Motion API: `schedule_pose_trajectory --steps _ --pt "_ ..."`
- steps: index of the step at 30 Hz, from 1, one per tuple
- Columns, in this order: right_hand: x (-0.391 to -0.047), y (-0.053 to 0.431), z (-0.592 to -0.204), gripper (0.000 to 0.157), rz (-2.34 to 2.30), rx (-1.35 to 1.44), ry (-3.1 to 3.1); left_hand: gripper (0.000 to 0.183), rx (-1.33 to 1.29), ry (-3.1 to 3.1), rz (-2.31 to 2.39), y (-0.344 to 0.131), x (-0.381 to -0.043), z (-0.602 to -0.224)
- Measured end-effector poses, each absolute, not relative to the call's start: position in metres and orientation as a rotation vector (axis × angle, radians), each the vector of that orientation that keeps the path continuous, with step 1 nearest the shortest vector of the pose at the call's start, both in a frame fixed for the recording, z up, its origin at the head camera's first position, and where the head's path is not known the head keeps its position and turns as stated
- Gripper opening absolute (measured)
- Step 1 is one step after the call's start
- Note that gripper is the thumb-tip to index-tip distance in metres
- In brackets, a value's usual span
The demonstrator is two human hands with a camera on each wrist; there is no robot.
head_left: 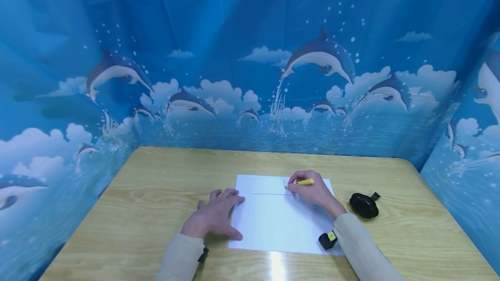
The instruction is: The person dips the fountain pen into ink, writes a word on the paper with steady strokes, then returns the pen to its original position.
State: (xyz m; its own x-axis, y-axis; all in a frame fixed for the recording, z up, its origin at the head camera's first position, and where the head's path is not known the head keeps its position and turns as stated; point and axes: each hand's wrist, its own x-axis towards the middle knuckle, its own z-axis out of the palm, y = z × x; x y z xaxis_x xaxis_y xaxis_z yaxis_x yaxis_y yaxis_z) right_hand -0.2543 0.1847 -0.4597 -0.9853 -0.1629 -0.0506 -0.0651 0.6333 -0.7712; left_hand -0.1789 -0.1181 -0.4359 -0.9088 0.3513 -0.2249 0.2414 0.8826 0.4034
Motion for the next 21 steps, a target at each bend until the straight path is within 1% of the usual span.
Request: schedule_pose_trajectory --steps 21 --pt "-0.2461 0.1873 -0.4579 0.004 -1.293 -0.277 2.715 0.098 0.443 2.765 0.550 -0.1177 -0.1782 -0.4349"
